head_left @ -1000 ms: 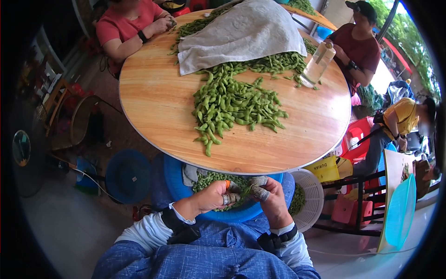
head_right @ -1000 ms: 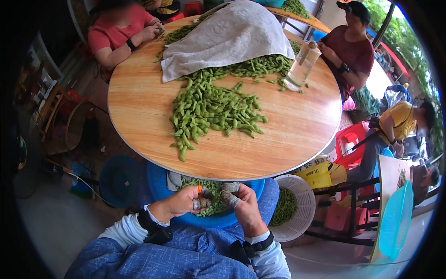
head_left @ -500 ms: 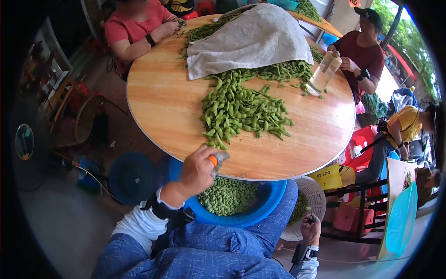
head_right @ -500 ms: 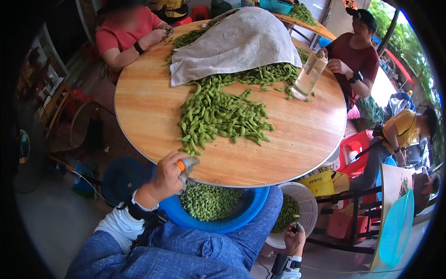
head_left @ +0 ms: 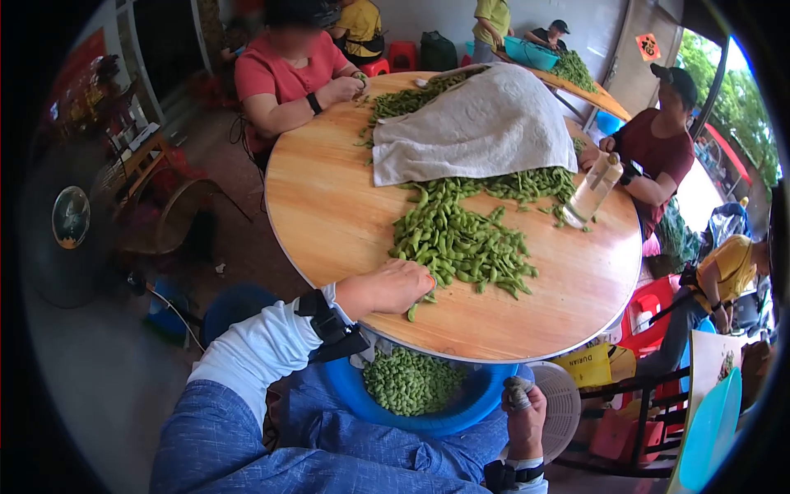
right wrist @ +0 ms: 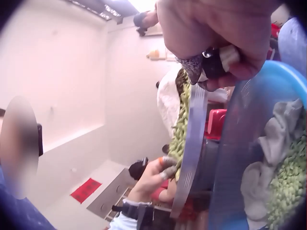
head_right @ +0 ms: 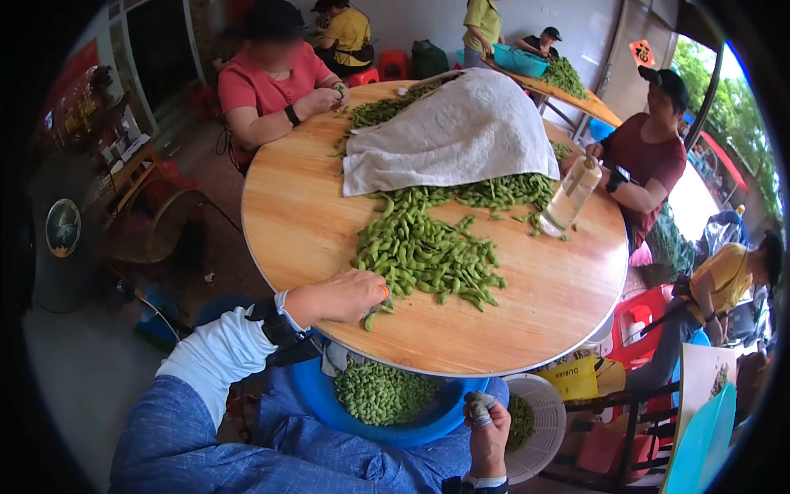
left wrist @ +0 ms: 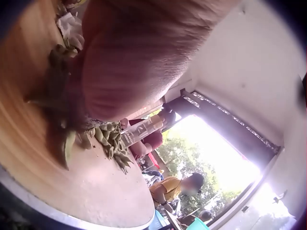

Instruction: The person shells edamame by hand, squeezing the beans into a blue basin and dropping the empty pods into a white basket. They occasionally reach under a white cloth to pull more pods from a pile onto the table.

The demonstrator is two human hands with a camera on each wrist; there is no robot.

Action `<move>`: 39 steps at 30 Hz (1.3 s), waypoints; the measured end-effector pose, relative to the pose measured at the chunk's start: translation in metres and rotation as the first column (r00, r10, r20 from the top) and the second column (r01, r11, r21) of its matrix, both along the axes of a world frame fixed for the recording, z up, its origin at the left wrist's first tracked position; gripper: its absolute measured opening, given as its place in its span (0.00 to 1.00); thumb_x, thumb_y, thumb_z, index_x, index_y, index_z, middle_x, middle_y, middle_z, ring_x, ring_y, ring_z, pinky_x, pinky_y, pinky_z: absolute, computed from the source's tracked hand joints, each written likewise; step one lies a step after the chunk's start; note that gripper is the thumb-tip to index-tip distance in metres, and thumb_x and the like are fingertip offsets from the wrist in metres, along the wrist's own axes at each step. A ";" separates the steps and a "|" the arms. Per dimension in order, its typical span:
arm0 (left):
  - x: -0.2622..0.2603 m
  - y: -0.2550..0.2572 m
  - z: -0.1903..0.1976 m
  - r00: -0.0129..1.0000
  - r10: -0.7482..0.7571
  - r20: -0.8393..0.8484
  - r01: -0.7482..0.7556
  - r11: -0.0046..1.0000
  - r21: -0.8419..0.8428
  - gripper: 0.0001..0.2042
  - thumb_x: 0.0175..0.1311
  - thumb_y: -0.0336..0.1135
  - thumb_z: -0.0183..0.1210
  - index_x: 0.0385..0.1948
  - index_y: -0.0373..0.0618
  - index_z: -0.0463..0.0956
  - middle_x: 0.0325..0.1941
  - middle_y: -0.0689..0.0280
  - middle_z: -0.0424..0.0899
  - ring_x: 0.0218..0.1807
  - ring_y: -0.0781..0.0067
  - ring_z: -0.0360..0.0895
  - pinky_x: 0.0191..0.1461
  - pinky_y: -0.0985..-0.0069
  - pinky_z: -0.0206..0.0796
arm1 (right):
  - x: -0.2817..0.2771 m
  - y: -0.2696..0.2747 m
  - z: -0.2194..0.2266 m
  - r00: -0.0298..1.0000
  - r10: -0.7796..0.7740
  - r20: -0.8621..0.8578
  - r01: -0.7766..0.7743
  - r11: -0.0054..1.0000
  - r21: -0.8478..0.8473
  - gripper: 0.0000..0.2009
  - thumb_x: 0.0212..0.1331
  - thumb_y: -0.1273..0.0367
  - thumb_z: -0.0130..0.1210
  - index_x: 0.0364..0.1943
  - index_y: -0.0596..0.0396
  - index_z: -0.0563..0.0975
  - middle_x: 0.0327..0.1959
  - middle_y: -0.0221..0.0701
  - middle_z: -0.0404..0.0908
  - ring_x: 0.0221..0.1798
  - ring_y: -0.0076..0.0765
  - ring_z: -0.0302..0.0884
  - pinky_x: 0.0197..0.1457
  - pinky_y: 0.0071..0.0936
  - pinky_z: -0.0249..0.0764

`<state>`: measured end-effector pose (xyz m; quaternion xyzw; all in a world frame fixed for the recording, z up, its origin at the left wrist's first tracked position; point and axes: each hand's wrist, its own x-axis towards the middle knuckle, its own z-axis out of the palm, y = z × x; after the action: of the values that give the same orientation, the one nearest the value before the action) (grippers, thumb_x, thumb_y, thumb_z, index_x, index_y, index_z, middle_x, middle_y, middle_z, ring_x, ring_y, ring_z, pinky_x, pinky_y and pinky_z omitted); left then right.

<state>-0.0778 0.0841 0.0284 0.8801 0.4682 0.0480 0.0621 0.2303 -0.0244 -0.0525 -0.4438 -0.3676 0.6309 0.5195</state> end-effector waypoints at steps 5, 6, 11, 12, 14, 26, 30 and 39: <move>0.003 -0.020 0.017 0.908 0.102 0.407 -0.121 0.992 0.020 0.05 0.44 0.27 0.54 0.23 0.39 0.69 0.33 0.62 0.70 0.38 0.59 0.70 0.38 0.68 0.63 | -0.047 0.010 0.027 0.986 0.117 0.118 -0.131 0.983 0.125 0.15 0.48 0.68 0.56 0.40 0.60 0.73 0.23 0.25 0.74 0.24 0.16 0.66 0.27 0.12 0.60; 0.007 -0.027 0.016 0.843 0.033 0.537 -0.063 0.997 0.038 0.06 0.45 0.28 0.55 0.25 0.40 0.70 0.34 0.62 0.70 0.39 0.60 0.69 0.39 0.69 0.62 | -0.053 0.014 0.028 0.978 0.164 0.126 -0.179 0.977 0.112 0.18 0.47 0.69 0.56 0.45 0.60 0.70 0.26 0.26 0.74 0.27 0.17 0.67 0.30 0.13 0.62; 0.035 -0.068 -0.012 0.608 -0.114 0.786 0.073 0.993 0.088 0.11 0.49 0.33 0.57 0.36 0.45 0.72 0.43 0.65 0.68 0.49 0.67 0.65 0.53 0.71 0.55 | -0.092 0.030 0.046 0.884 0.466 0.042 -0.466 0.871 0.156 0.19 0.50 0.78 0.51 0.50 0.60 0.66 0.39 0.30 0.75 0.40 0.22 0.71 0.45 0.18 0.66; 0.036 -0.074 -0.014 0.595 -0.103 0.797 0.065 0.995 0.080 0.11 0.50 0.33 0.57 0.36 0.45 0.72 0.44 0.64 0.68 0.49 0.67 0.65 0.53 0.71 0.54 | -0.098 0.031 0.049 0.856 0.516 0.031 -0.513 0.842 0.167 0.19 0.50 0.78 0.51 0.49 0.61 0.67 0.39 0.30 0.75 0.41 0.23 0.71 0.46 0.18 0.66; 0.037 -0.082 -0.017 0.569 -0.082 0.818 0.054 0.997 0.062 0.11 0.50 0.34 0.57 0.36 0.45 0.72 0.46 0.64 0.67 0.51 0.68 0.64 0.54 0.72 0.54 | -0.101 0.032 0.044 0.837 0.545 0.043 -0.542 0.817 0.197 0.15 0.51 0.78 0.50 0.46 0.63 0.69 0.39 0.30 0.75 0.42 0.23 0.71 0.47 0.19 0.66; 0.039 -0.110 -0.020 0.274 0.271 0.923 -0.043 0.962 -0.269 0.09 0.52 0.27 0.54 0.35 0.39 0.70 0.42 0.63 0.73 0.43 0.71 0.71 0.47 0.79 0.62 | -0.090 0.020 0.063 0.739 0.192 0.645 -0.543 0.738 0.402 0.14 0.42 0.80 0.53 0.37 0.58 0.75 0.27 0.34 0.75 0.30 0.32 0.74 0.32 0.23 0.68; 0.034 -0.120 -0.037 -0.012 0.759 0.651 0.262 0.630 -0.731 0.09 0.61 0.36 0.46 0.30 0.40 0.71 0.23 0.66 0.76 0.24 0.81 0.72 0.26 0.86 0.63 | -0.089 0.023 0.074 0.569 -0.104 0.816 -0.600 0.626 0.498 0.19 0.31 0.79 0.53 0.36 0.57 0.75 0.27 0.37 0.73 0.29 0.44 0.71 0.30 0.31 0.69; 0.045 -0.125 -0.042 -0.038 0.921 0.388 0.685 0.307 -0.661 0.11 0.62 0.41 0.44 0.30 0.43 0.68 0.20 0.65 0.74 0.19 0.78 0.68 0.21 0.82 0.60 | -0.098 0.020 0.070 0.443 -0.259 0.858 -0.616 0.608 0.501 0.19 0.33 0.79 0.53 0.37 0.58 0.74 0.28 0.35 0.73 0.32 0.39 0.72 0.34 0.28 0.70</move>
<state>-0.0327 -0.0408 -0.0139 0.2094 0.3000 0.3818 0.8488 0.1324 -0.0048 0.0175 -0.3843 -0.8595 0.1422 0.3055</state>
